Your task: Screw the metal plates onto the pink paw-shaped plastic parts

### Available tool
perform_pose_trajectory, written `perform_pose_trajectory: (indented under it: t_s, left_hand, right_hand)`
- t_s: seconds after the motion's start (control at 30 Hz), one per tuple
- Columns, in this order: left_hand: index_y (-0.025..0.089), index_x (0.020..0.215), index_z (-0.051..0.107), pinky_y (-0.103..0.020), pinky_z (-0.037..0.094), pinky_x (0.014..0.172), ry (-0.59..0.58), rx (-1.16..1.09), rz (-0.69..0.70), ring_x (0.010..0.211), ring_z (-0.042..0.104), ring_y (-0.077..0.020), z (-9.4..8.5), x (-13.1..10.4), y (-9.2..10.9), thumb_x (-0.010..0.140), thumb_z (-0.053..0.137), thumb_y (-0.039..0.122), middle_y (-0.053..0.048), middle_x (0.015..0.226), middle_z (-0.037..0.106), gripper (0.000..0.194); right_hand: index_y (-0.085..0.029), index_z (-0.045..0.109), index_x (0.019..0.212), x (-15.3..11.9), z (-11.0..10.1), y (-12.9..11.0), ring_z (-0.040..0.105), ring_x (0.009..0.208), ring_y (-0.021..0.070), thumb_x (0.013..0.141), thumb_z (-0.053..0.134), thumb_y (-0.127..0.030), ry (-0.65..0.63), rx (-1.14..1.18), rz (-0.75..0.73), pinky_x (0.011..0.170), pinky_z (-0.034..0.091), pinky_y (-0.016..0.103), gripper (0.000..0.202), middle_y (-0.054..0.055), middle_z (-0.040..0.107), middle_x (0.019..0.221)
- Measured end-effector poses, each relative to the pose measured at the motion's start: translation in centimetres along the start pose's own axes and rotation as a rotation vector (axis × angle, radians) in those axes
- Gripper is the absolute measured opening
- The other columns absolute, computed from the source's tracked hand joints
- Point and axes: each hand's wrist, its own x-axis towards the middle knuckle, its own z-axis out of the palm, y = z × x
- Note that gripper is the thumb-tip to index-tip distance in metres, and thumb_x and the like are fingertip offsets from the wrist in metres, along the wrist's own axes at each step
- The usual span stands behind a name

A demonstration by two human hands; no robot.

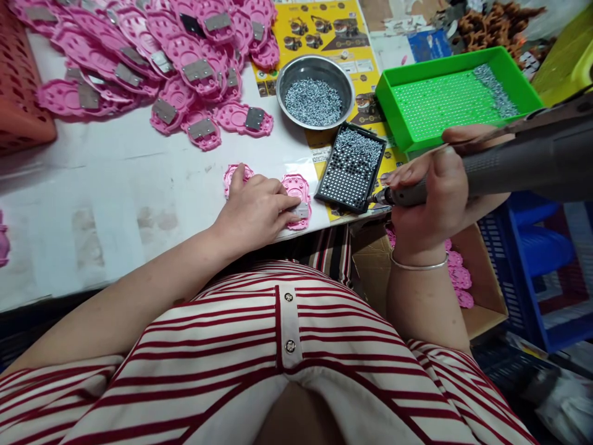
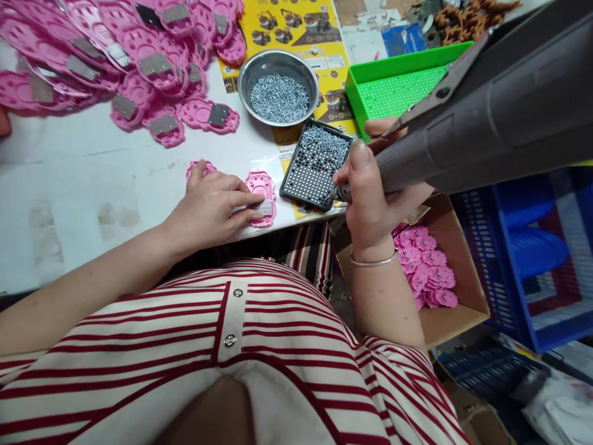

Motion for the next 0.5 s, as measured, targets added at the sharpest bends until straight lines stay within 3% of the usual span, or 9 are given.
perform_pose_trajectory:
  t_s: [0.17,0.27,0.37,0.5]
  left_hand:
    - [0.027,0.104,0.079,-0.071,0.028,0.113,0.004,0.019,0.023,0.101,0.063,-0.0277,0.1,0.0,-0.1,0.095,0.061,0.031,-0.005,0.096,0.070,0.021]
    - [0.025,0.106,0.078,-0.071,0.028,0.113,0.014,0.024,0.023,0.101,0.064,-0.0284,0.1,-0.1,0.1,0.095,0.061,0.029,-0.006,0.097,0.070,0.021]
    - [0.024,0.111,0.076,-0.070,0.026,0.116,0.040,0.002,0.001,0.102,0.064,-0.0285,0.1,-0.2,0.3,0.095,0.060,0.029,-0.006,0.099,0.072,0.023]
    - [0.023,0.107,0.075,-0.067,0.025,0.119,0.060,-0.031,0.003,0.104,0.064,-0.0277,0.1,-0.3,0.2,0.096,0.060,0.030,-0.006,0.101,0.073,0.020]
  right_hand:
    - [-0.023,0.060,0.098,0.1,0.0,-0.5,0.046,0.044,0.0040,0.080,0.072,-0.055,-0.023,-0.034,0.003,0.041,0.041,0.024,0.038,-0.002,0.055,0.075]
    - [-0.023,0.064,0.095,0.4,0.3,-2.1,0.049,0.045,0.0066,0.083,0.069,-0.045,-0.028,-0.022,0.016,0.045,0.043,0.025,0.026,-0.006,0.045,0.060]
    - [-0.025,0.066,0.086,0.7,1.2,-4.1,0.048,0.044,0.0063,0.081,0.062,-0.029,0.017,0.055,0.013,0.046,0.042,0.024,0.007,-0.007,0.044,0.053]
    - [-0.028,0.069,0.078,0.6,2.4,-5.8,0.044,0.041,0.0056,0.080,0.065,-0.031,0.017,0.178,0.046,0.042,0.044,0.024,0.006,-0.008,0.044,0.049]
